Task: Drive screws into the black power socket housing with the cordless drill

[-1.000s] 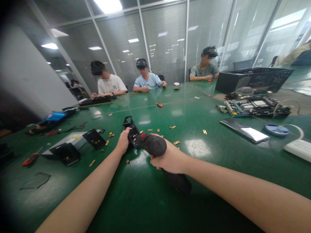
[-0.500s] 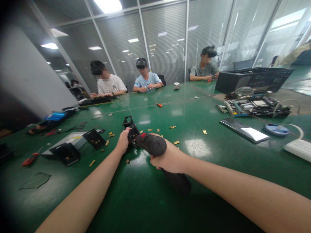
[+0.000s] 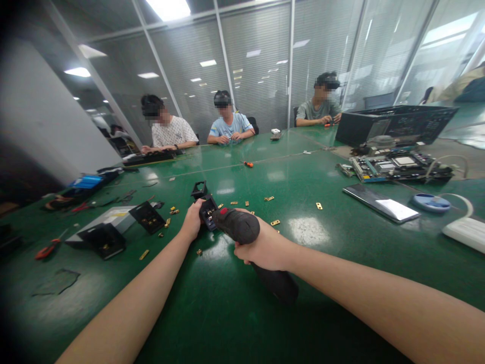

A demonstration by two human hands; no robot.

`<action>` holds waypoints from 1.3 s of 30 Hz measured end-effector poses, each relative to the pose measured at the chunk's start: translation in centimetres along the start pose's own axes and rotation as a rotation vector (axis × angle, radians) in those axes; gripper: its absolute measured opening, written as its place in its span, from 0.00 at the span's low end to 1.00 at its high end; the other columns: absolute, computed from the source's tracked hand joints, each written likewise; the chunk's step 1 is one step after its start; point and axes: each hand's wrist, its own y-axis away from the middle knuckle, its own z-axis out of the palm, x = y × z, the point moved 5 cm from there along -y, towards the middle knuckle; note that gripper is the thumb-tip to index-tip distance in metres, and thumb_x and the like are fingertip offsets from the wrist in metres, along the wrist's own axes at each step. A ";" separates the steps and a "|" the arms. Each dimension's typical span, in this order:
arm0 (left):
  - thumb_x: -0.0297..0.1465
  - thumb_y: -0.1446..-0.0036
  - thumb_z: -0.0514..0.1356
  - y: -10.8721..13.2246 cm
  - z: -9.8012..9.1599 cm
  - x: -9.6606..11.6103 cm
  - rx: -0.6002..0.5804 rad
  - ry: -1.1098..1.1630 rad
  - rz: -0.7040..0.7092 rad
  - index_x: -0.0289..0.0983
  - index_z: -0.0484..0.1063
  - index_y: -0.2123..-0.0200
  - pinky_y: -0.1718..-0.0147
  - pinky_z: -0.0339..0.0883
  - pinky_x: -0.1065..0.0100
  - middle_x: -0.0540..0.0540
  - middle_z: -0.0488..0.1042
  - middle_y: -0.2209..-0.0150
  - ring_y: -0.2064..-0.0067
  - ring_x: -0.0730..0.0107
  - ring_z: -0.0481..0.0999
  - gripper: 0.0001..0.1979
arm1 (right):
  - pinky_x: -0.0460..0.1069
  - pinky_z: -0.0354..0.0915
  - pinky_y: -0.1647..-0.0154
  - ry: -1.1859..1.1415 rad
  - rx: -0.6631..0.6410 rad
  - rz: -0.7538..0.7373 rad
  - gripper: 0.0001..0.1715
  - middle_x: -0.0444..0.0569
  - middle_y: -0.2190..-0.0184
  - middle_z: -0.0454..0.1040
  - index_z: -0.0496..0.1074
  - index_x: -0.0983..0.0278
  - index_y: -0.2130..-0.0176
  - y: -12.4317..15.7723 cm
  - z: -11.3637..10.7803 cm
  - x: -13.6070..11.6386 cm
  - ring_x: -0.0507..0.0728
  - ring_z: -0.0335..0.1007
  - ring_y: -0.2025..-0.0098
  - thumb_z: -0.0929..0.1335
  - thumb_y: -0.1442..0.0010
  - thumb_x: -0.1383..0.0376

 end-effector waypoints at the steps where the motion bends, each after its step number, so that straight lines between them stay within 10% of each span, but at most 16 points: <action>1: 0.49 0.42 0.55 0.0 0.0 0.0 0.000 -0.006 -0.001 0.37 0.71 0.59 0.70 0.72 0.64 0.46 0.78 0.68 0.68 0.62 0.78 0.22 | 0.43 0.62 0.81 -0.006 0.000 -0.002 0.32 0.36 0.77 0.67 0.61 0.62 0.51 0.0 0.0 0.0 0.49 0.64 0.81 0.66 0.56 0.78; 39: 0.52 0.44 0.54 -0.3 -0.6 -0.5 0.042 -0.100 0.040 0.37 0.72 0.60 0.72 0.69 0.67 0.48 0.74 0.69 0.69 0.66 0.74 0.25 | 0.43 0.63 0.79 -0.016 0.001 -0.004 0.28 0.36 0.77 0.67 0.63 0.63 0.53 0.1 0.1 -0.1 0.48 0.64 0.81 0.67 0.56 0.77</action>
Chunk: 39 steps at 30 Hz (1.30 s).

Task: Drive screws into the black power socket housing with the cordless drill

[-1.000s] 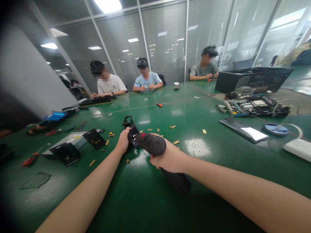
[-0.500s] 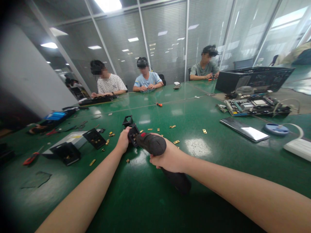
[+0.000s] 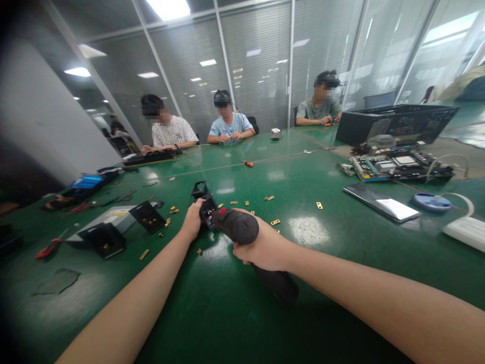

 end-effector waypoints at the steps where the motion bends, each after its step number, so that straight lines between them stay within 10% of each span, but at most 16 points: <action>1: 0.53 0.44 0.54 0.0 0.0 -0.1 0.002 -0.002 -0.003 0.37 0.72 0.60 0.73 0.69 0.68 0.48 0.73 0.69 0.69 0.66 0.74 0.25 | 0.43 0.63 0.79 0.000 0.003 0.008 0.28 0.36 0.77 0.67 0.63 0.63 0.54 0.0 0.0 0.0 0.48 0.64 0.81 0.67 0.55 0.77; 39: 0.51 0.44 0.56 0.2 0.2 0.3 -0.007 0.054 -0.033 0.38 0.72 0.62 0.73 0.69 0.68 0.49 0.73 0.70 0.71 0.67 0.73 0.22 | 0.44 0.63 0.79 -0.005 0.004 0.019 0.21 0.36 0.79 0.67 0.65 0.63 0.61 -0.1 0.0 -0.1 0.48 0.64 0.81 0.67 0.56 0.77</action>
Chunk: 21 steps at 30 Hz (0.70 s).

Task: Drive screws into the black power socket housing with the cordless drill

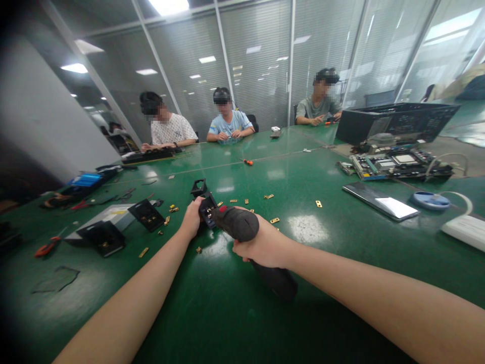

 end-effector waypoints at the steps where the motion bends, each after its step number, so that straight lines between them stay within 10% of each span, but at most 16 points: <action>1: 0.51 0.44 0.56 0.0 0.0 -0.1 -0.003 0.000 -0.003 0.38 0.72 0.62 0.74 0.69 0.68 0.49 0.73 0.71 0.71 0.67 0.73 0.22 | 0.44 0.64 0.79 0.000 -0.003 -0.005 0.20 0.37 0.78 0.67 0.65 0.63 0.61 0.0 0.0 0.1 0.48 0.64 0.81 0.67 0.56 0.77; 21: 0.51 0.43 0.55 -0.2 -0.1 -0.3 -0.006 -0.013 -0.002 0.37 0.72 0.61 0.73 0.69 0.68 0.49 0.73 0.71 0.71 0.67 0.73 0.23 | 0.43 0.64 0.79 0.023 -0.003 -0.017 0.17 0.36 0.78 0.67 0.63 0.63 0.63 0.1 -0.1 -0.1 0.48 0.64 0.81 0.66 0.55 0.77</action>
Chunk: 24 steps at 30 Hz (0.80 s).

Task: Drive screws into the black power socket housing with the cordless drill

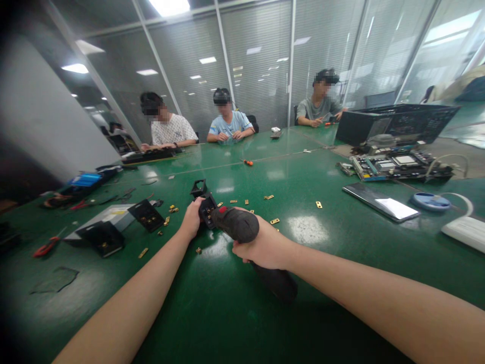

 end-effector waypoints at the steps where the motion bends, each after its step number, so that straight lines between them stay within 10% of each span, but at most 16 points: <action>1: 0.52 0.43 0.55 0.0 0.0 0.0 -0.002 0.001 -0.003 0.37 0.72 0.61 0.73 0.69 0.67 0.48 0.73 0.71 0.71 0.66 0.74 0.23 | 0.43 0.64 0.80 0.001 0.001 0.001 0.18 0.36 0.78 0.67 0.63 0.63 0.63 0.0 0.0 0.0 0.48 0.64 0.81 0.66 0.55 0.77; 24: 0.52 0.44 0.55 0.1 0.1 0.2 -0.001 0.013 -0.027 0.37 0.72 0.61 0.75 0.69 0.68 0.48 0.73 0.72 0.72 0.66 0.74 0.24 | 0.42 0.63 0.81 0.027 0.026 -0.016 0.20 0.37 0.78 0.68 0.65 0.63 0.61 -0.1 -0.1 0.3 0.48 0.66 0.81 0.67 0.55 0.77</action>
